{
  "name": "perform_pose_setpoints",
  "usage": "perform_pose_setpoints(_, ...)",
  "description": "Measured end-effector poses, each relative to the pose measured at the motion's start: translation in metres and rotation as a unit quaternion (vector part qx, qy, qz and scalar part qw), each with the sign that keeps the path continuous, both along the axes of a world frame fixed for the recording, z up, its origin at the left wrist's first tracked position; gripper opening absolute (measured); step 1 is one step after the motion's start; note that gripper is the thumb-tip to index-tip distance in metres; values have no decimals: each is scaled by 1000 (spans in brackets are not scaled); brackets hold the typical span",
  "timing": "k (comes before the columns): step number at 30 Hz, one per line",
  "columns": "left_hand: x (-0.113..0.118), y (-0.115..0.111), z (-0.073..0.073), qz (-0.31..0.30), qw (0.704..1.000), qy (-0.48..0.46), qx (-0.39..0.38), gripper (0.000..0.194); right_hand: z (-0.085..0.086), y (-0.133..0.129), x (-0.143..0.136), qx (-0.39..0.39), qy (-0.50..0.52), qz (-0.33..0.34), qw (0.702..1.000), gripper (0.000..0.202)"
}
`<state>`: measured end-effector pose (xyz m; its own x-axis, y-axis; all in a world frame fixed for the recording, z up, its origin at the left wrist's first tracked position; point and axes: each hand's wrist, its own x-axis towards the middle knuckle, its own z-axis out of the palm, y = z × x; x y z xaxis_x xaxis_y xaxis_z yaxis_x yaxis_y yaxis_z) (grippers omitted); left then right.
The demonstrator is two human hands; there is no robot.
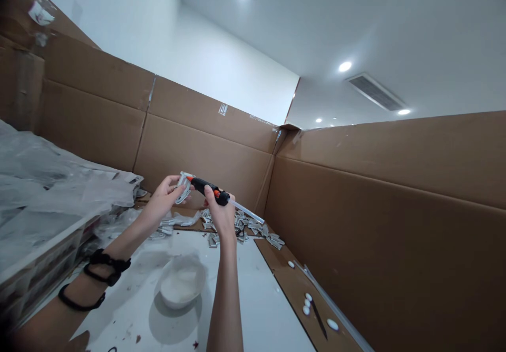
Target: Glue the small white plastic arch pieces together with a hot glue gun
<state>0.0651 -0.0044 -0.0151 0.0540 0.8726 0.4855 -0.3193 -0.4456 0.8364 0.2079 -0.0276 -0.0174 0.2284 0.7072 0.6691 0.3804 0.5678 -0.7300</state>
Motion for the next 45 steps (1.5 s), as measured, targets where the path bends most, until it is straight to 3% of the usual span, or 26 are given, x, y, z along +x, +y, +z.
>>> perform_pose_setpoints(45,3,-1,-3,-4,1000,2,13,37,0,-1,2,-11,7,-16,1000,51)
